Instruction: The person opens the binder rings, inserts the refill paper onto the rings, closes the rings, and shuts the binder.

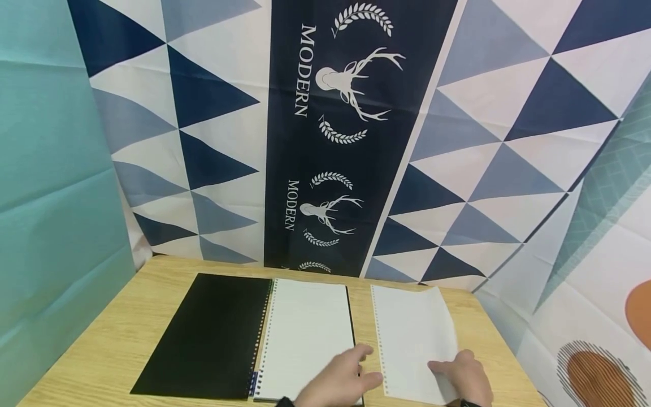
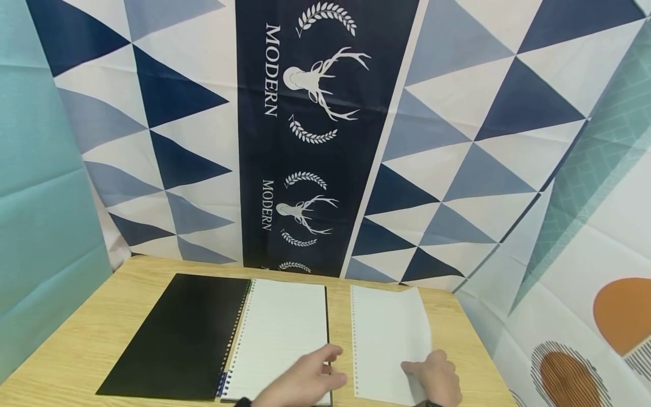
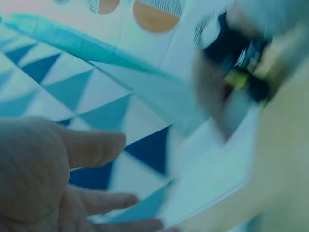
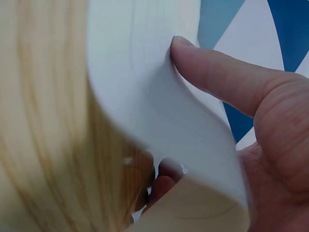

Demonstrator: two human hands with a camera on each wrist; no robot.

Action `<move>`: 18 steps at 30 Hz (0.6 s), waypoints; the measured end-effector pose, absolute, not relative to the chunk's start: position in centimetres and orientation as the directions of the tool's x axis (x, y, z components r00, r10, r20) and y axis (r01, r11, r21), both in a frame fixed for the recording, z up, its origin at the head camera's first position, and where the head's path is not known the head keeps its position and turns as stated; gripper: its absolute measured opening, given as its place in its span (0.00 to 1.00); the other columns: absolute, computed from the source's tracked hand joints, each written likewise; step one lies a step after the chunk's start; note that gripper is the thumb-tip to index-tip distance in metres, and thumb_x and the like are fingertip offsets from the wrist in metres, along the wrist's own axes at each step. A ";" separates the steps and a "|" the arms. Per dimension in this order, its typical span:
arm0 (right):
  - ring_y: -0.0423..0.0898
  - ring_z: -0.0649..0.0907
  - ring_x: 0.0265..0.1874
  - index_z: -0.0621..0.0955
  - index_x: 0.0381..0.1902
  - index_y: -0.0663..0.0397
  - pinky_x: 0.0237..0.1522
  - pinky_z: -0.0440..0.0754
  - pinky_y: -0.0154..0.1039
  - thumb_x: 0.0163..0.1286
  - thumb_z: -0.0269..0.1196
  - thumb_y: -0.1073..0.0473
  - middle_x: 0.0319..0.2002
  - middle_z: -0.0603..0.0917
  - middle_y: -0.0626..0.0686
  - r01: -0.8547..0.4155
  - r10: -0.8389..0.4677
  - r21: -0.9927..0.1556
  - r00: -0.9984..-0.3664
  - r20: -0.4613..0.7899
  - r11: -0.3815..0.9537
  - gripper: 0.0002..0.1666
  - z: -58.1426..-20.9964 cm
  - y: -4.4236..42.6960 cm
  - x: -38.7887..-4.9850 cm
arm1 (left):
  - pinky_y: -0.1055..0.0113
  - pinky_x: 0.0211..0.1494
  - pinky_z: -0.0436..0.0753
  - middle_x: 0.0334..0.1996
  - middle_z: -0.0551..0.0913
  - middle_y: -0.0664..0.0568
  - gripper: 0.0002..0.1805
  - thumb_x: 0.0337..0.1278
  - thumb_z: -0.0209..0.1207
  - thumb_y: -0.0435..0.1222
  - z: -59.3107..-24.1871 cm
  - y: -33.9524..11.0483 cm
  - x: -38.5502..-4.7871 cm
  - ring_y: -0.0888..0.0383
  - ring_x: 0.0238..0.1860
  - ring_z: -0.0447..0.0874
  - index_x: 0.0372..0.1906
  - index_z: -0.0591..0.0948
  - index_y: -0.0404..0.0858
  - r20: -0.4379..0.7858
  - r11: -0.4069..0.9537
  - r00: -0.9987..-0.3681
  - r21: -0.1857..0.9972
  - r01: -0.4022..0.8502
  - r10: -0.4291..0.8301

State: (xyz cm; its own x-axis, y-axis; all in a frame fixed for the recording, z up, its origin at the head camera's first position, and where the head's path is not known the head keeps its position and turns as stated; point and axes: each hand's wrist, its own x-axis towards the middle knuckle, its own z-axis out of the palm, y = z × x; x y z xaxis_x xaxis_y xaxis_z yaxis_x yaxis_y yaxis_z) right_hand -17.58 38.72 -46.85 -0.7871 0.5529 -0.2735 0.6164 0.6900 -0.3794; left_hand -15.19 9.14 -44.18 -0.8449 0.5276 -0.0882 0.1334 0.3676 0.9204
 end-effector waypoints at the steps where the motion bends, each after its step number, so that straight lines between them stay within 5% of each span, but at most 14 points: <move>1: 0.73 0.82 0.44 0.65 0.51 0.84 0.44 0.83 0.64 0.59 0.73 0.44 0.44 0.77 0.82 0.616 0.550 -0.379 -0.788 -0.276 0.691 0.48 -46.9 38.8 -17.5 | 0.41 0.56 0.80 0.55 0.83 0.41 0.29 0.64 0.63 0.47 -44.7 10.0 -15.1 0.44 0.56 0.83 0.65 0.75 0.38 -0.117 0.338 -0.844 0.938 0.079 0.524; 5: 0.74 0.81 0.45 0.63 0.53 0.85 0.46 0.82 0.65 0.62 0.70 0.44 0.45 0.76 0.83 0.589 0.517 -0.385 -0.808 -0.281 0.711 0.49 -46.8 39.4 -17.0 | 0.33 0.59 0.75 0.53 0.81 0.38 0.28 0.64 0.63 0.45 -46.7 12.0 -14.9 0.38 0.59 0.79 0.64 0.74 0.35 -0.163 0.284 -0.833 0.959 -0.007 0.529; 10: 0.74 0.80 0.48 0.67 0.51 0.87 0.52 0.78 0.64 0.69 0.59 0.51 0.46 0.77 0.81 0.452 0.384 -0.470 -0.892 -0.238 0.758 0.37 -46.6 40.9 -16.1 | 0.31 0.60 0.74 0.55 0.80 0.36 0.28 0.65 0.62 0.44 -47.8 12.6 -15.1 0.33 0.60 0.78 0.64 0.74 0.34 -0.171 0.275 -0.825 0.961 -0.020 0.539; 18: 0.56 0.80 0.39 0.75 0.40 0.73 0.36 0.77 0.42 0.68 0.58 0.66 0.40 0.79 0.69 0.427 0.339 -0.668 -0.902 -0.266 0.609 0.10 -46.8 41.7 -16.1 | 0.31 0.61 0.72 0.53 0.80 0.39 0.27 0.67 0.60 0.44 -48.0 12.0 -15.4 0.37 0.60 0.78 0.65 0.74 0.35 -0.192 0.256 -0.830 0.965 -0.061 0.524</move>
State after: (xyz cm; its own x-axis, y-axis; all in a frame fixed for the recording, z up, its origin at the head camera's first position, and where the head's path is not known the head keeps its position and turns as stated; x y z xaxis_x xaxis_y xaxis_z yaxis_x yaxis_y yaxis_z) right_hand -16.13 41.67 -46.78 -0.9021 0.3394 -0.2664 0.4266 0.6093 -0.6684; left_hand -15.42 11.96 -47.97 -0.8297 0.5242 -0.1920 -0.0613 0.2563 0.9647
